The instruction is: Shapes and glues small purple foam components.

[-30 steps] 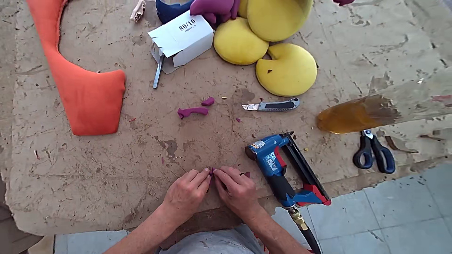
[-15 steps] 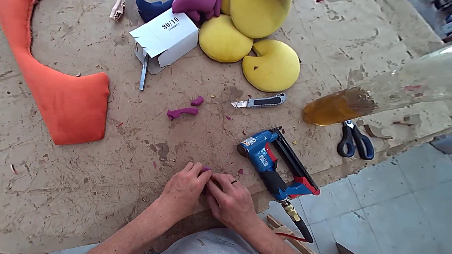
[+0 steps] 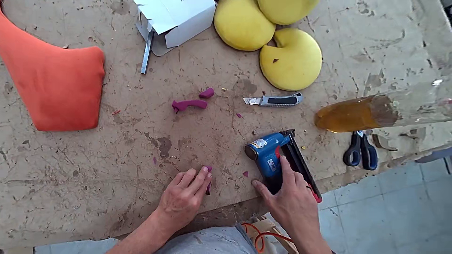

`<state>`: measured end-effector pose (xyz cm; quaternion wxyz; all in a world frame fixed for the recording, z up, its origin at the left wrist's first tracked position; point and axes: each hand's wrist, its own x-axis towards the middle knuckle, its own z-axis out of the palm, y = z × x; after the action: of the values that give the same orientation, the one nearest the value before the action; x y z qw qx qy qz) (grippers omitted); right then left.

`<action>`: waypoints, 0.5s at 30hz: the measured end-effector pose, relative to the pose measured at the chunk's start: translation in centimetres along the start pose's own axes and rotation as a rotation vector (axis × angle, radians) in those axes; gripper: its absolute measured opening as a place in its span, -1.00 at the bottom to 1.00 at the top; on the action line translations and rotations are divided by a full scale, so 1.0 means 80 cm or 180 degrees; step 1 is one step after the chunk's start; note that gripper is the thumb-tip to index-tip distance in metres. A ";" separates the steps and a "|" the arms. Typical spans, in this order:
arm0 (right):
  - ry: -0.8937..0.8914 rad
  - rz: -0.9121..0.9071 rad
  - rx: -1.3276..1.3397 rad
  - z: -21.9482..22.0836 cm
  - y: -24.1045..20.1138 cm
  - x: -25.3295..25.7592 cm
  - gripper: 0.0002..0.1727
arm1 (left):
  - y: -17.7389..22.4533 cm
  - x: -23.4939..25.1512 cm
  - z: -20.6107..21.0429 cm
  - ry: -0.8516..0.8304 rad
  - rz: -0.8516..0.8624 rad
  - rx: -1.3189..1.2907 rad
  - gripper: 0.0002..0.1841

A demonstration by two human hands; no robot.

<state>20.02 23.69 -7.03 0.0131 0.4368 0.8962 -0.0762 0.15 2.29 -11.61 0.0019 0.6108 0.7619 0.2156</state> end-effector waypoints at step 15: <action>-0.1564 -0.1141 0.0830 -0.126 -0.061 0.033 -0.66 | 0.000 -0.010 0.010 0.0527 0.0095 -0.0343 -0.74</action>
<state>15.02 24.26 3.34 0.1593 0.2387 0.9116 -0.2944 0.60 1.81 -12.53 -0.0314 0.6012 0.7375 0.3061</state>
